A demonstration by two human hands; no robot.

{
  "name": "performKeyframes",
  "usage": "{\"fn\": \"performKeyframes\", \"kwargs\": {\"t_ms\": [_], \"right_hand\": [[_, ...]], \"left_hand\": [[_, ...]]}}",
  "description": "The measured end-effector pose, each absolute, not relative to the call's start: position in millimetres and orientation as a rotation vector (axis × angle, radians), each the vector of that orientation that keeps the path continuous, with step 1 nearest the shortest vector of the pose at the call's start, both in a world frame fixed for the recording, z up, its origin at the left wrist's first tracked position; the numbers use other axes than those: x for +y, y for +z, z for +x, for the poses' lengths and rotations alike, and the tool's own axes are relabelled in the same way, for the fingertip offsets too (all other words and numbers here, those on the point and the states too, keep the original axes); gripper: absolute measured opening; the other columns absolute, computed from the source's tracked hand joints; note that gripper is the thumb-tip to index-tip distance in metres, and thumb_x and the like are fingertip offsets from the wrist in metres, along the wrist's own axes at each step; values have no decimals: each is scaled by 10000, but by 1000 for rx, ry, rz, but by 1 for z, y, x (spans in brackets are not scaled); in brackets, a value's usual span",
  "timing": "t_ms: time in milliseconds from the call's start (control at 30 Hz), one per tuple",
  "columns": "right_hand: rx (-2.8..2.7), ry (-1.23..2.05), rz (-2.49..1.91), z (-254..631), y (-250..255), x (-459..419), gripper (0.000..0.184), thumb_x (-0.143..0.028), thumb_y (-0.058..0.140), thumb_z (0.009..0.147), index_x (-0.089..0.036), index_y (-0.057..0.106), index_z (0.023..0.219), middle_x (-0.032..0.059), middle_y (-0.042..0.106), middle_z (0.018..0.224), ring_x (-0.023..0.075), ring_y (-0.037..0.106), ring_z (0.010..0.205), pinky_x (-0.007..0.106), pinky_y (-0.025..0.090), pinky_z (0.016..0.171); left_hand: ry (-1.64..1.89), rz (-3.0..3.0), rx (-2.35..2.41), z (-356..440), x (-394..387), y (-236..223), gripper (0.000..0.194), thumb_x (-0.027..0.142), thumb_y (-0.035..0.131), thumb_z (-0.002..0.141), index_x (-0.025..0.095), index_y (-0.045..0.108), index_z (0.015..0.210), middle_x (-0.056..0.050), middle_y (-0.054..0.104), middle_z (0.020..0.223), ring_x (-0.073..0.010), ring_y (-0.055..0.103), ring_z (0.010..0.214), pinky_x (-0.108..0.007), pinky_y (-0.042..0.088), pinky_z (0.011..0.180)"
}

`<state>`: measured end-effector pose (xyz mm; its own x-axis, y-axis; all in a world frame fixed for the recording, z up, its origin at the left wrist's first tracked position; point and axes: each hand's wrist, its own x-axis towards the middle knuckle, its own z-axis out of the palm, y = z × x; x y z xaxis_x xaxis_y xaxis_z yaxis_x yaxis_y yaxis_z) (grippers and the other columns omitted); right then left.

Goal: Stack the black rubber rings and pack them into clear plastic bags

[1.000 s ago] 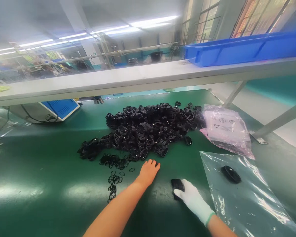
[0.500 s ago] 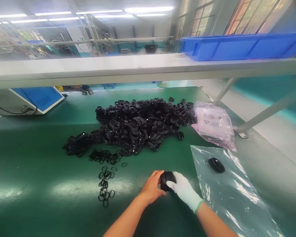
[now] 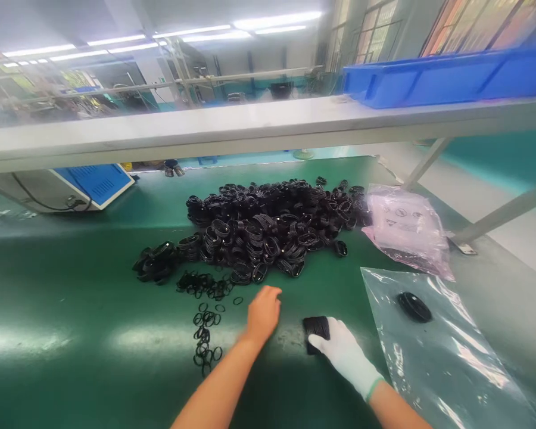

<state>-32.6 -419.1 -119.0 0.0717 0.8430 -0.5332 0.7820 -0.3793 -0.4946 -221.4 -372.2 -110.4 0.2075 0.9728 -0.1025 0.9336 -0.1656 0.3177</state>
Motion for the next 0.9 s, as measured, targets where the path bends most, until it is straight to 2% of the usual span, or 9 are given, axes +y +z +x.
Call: {"fn": "performKeyframes", "kwargs": {"t_ms": [100, 167, 367, 433, 500, 567, 667, 767, 900], "right_hand": [[-1692, 1239, -2246, -32, -121, -419, 341, -361, 513, 698, -178, 504, 985, 94, 517, 976, 218, 547, 872, 304, 396, 738], [-1684, 1249, -2241, -32, -121, -419, 333, -352, 508, 699, -179, 500, 983, 92, 514, 972, 218, 544, 877, 306, 395, 744], [-1684, 1235, -2254, -33, -118, -419, 359, -370, 521, 692, -179, 497, 996, 98, 507, 981, 228, 539, 888, 315, 395, 753], [-1691, 1235, -2239, -33, -116, -419, 361, -363, 522, 698, -175, 497, 1005, 101, 507, 983, 226, 538, 900, 309, 394, 762], [-1694, 1239, -2236, -34, -115, -419, 352, -355, 523, 704, -176, 501, 1006, 100, 512, 979, 223, 539, 910, 302, 393, 771], [-1700, 1226, -2240, -34, -115, -419, 350, -352, 527, 707, -174, 503, 1007, 102, 515, 978, 223, 539, 917, 298, 393, 778], [-1713, 1202, -2233, -34, -117, -419, 359, -354, 528, 711, -167, 501, 1017, 107, 513, 981, 227, 538, 923, 302, 393, 787], [-1712, 1195, -2221, -33, -119, -420, 356, -355, 528, 708, -169, 502, 1010, 102, 511, 974, 225, 538, 916, 304, 394, 790], [-1691, 1205, -2199, -32, -118, -421, 366, -351, 525, 702, -169, 490, 1018, 98, 505, 984, 215, 540, 903, 300, 399, 782]], "left_hand": [[58, 2215, 2031, -247, -332, -101, 345, 24, 303, 787, 136, 549, 1003, -118, 525, 1014, -222, 477, 979, -375, 372, 836], [6, 2235, 2001, -255, -319, -100, 335, 13, 307, 772, 123, 567, 951, -130, 525, 992, -235, 487, 942, -395, 372, 814], [-126, 2408, 1529, -249, -358, -97, 212, 173, 408, 801, 251, 595, 862, 7, 524, 1048, -159, 487, 946, -265, 380, 810], [-139, 2427, 1329, -245, -373, -92, 250, 136, 394, 787, 260, 600, 858, 24, 489, 1145, -158, 472, 1001, -266, 371, 840], [-121, 2352, 1351, -237, -382, -89, 326, 103, 389, 758, 279, 576, 958, 21, 422, 1244, -171, 462, 1044, -288, 383, 842], [-105, 2203, 1558, -226, -388, -90, 450, 179, 484, 716, 298, 470, 1150, -14, 373, 1294, -216, 440, 1094, -335, 393, 859], [-180, 1975, 1786, -204, -398, -99, 852, 259, 682, 527, 190, 322, 1296, -126, 392, 1263, -314, 401, 1130, -422, 372, 906], [-143, 1853, 1817, -193, -411, -110, 815, 144, 651, 521, 162, 350, 1278, -134, 428, 1222, -293, 433, 1110, -388, 389, 901], [219, 1778, 1565, -196, -427, -121, 790, 86, 589, 573, 287, 320, 1288, -14, 351, 1347, -213, 342, 1219, -338, 278, 1019]]}}
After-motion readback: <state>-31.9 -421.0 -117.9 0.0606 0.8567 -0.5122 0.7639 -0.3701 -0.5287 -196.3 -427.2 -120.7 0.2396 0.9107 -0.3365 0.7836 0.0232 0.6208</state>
